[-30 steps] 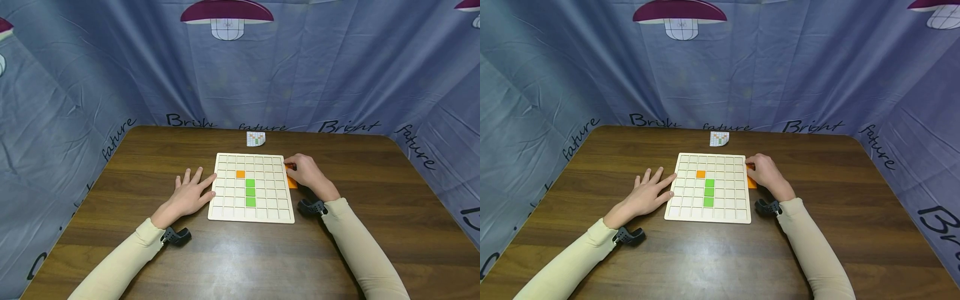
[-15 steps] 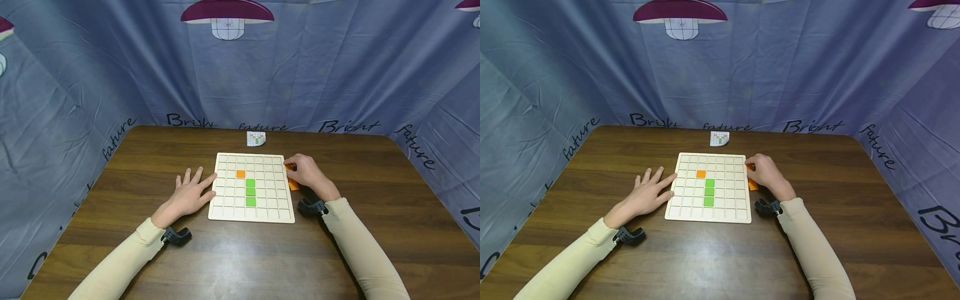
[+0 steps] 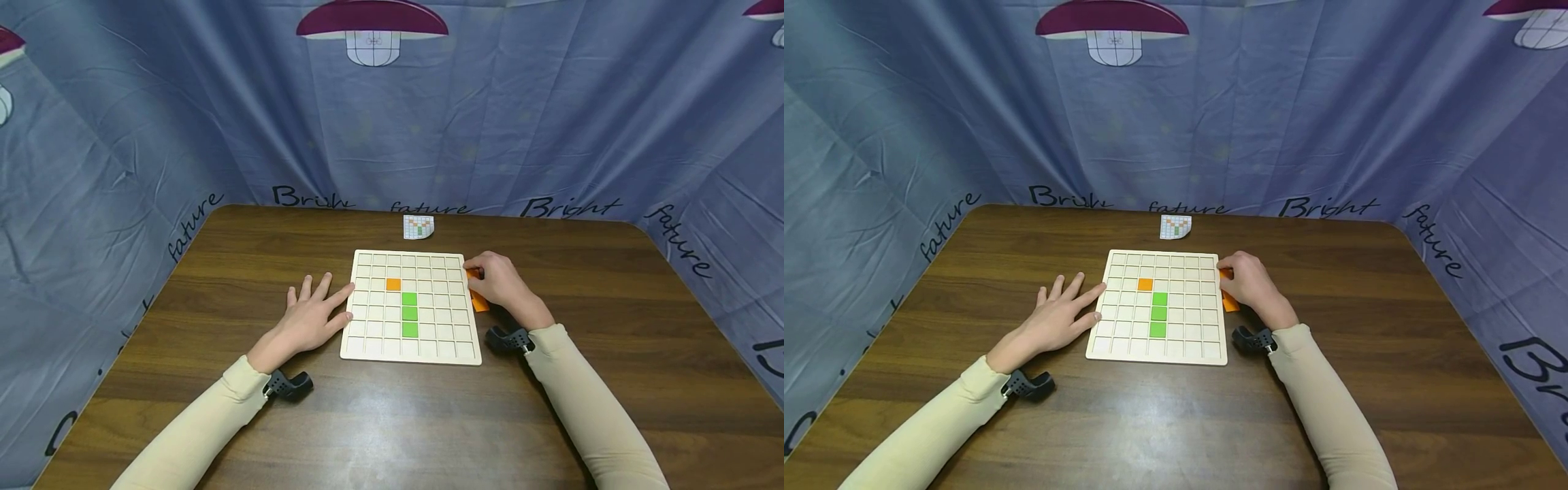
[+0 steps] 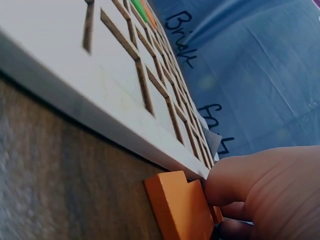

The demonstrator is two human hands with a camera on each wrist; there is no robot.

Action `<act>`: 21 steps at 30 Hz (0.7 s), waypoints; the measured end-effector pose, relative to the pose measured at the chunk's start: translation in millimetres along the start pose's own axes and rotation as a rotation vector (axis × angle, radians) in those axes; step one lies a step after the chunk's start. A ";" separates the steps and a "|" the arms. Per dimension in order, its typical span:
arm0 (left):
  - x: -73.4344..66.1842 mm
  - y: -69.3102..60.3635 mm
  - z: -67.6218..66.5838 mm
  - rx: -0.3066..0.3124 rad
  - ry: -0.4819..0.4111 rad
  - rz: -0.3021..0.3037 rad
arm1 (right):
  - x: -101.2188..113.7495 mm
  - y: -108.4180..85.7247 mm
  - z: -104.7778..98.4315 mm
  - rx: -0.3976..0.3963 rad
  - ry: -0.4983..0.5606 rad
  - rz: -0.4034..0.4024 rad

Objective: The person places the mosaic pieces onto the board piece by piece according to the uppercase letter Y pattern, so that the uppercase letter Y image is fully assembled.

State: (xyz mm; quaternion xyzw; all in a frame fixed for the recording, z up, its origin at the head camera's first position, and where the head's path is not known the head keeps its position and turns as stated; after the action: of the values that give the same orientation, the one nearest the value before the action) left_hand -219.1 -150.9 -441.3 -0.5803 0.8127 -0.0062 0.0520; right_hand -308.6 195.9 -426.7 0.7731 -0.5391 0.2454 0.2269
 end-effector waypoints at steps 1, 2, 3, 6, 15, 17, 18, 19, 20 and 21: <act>0.0 -0.1 0.0 -0.001 -0.001 0.001 | 0.0 0.0 -0.1 0.002 -0.001 -0.001; 0.1 -0.1 0.0 -0.002 -0.002 0.001 | 0.1 0.0 -0.3 0.004 -0.003 -0.007; 0.1 -0.1 0.0 -0.003 -0.002 0.002 | 0.6 -0.2 -0.5 0.005 -0.005 -0.015; -0.1 -0.1 -0.2 -0.004 -0.004 0.003 | 2.2 -0.7 -0.9 0.008 -0.011 -0.044; -0.8 -0.7 -1.4 0.002 -0.009 0.004 | 1.9 -1.7 -1.5 0.040 -0.018 -0.060; -0.9 -0.6 -1.5 0.000 -0.008 0.005 | 2.2 -2.0 -2.1 0.042 -0.019 -0.060; -0.9 -0.6 -1.5 -0.001 -0.008 0.005 | 2.1 -2.1 -2.4 0.042 -0.018 -0.059; -0.8 -0.6 -1.5 -0.002 -0.008 0.005 | 2.1 -2.4 -2.7 0.044 -0.019 -0.059; -0.8 -0.6 -1.4 -0.003 -0.008 0.005 | 1.8 -2.4 -3.0 0.044 -0.019 -0.055; -0.8 -0.5 -1.4 -0.004 -0.007 0.005 | 2.1 -2.5 -3.3 0.045 -0.017 -0.055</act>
State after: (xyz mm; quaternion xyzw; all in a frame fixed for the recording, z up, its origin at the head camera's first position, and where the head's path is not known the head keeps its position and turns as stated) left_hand -218.5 -150.4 -439.9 -0.5784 0.8139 -0.0024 0.0538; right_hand -306.0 197.2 -423.1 0.7946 -0.5138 0.2446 0.2117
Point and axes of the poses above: each hand's wrist, its own y-axis towards the middle knuckle, its own z-axis out of the palm, x = y × z, the point moved 4 cm from there along y, towards the middle knuckle, and after that the axes turned 15 degrees about y, right-handed, at the moved point
